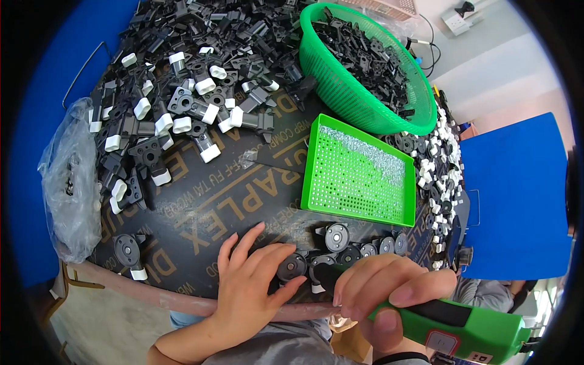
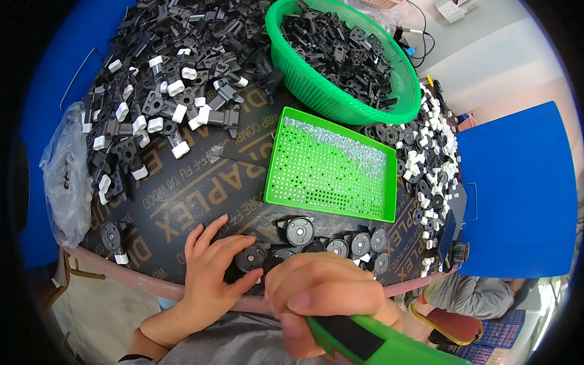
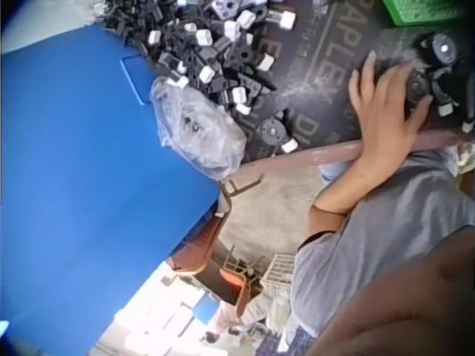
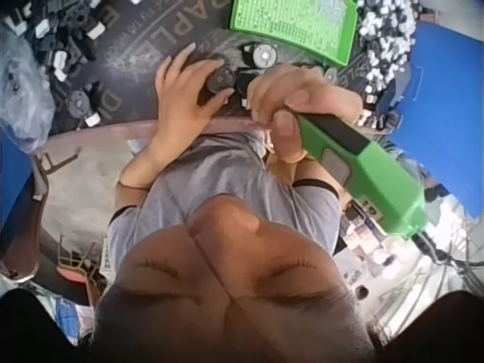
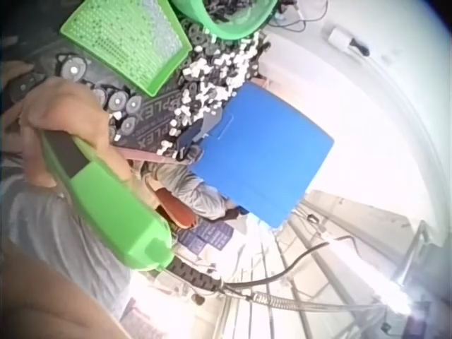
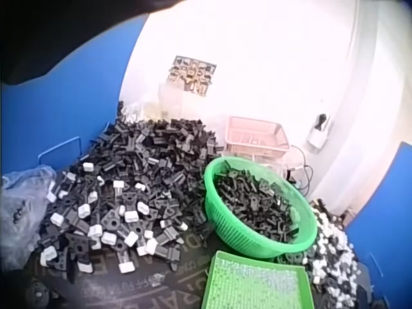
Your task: The person assembles small plastic components using tiny screws and an electric screwdriver at a factory workbench.
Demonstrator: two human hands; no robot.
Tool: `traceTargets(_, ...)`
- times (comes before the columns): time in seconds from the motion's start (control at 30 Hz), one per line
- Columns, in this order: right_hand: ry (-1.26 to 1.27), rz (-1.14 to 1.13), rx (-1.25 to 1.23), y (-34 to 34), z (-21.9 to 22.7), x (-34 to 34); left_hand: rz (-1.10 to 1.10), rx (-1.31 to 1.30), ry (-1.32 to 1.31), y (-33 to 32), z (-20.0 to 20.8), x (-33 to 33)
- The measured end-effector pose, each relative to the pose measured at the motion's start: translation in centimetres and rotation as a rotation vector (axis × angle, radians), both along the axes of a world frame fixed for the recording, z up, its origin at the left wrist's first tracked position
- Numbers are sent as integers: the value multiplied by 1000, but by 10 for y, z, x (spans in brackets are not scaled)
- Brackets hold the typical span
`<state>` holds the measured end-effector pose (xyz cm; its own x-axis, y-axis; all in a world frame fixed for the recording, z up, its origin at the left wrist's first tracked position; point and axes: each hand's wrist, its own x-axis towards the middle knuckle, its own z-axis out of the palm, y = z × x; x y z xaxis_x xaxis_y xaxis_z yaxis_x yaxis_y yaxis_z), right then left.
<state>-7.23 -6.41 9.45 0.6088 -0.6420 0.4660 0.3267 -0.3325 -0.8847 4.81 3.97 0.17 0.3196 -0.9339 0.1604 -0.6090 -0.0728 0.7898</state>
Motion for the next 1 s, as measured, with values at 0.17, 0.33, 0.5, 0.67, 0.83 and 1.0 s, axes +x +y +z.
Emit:
traceTargets(0.17, 37, 27, -13, -4, -1, 2, 19, 15, -15, 2, -1, 1)
traceTargets(0.33, 178, 275, -192, -27, 5, 3, 30, 10, -60, 1, 1, 0)
traceTargets(0.5, 108, 200, -206, -24, -5, -1, 16, 8, -97, -1, 5, -3)
traceTargets(0.67, -113, 47, -15, -29, 1, 0, 45, 30, -95, 5, -2, -1)
traceTargets(0.83, -158, -336, -115, -84, -2, -7, 2, 9, -65, 1, -1, -2)
traceTargets(1.0, -86, -389, -135, -102, -25, -1, -3, 26, -21, 0, 0, -1)
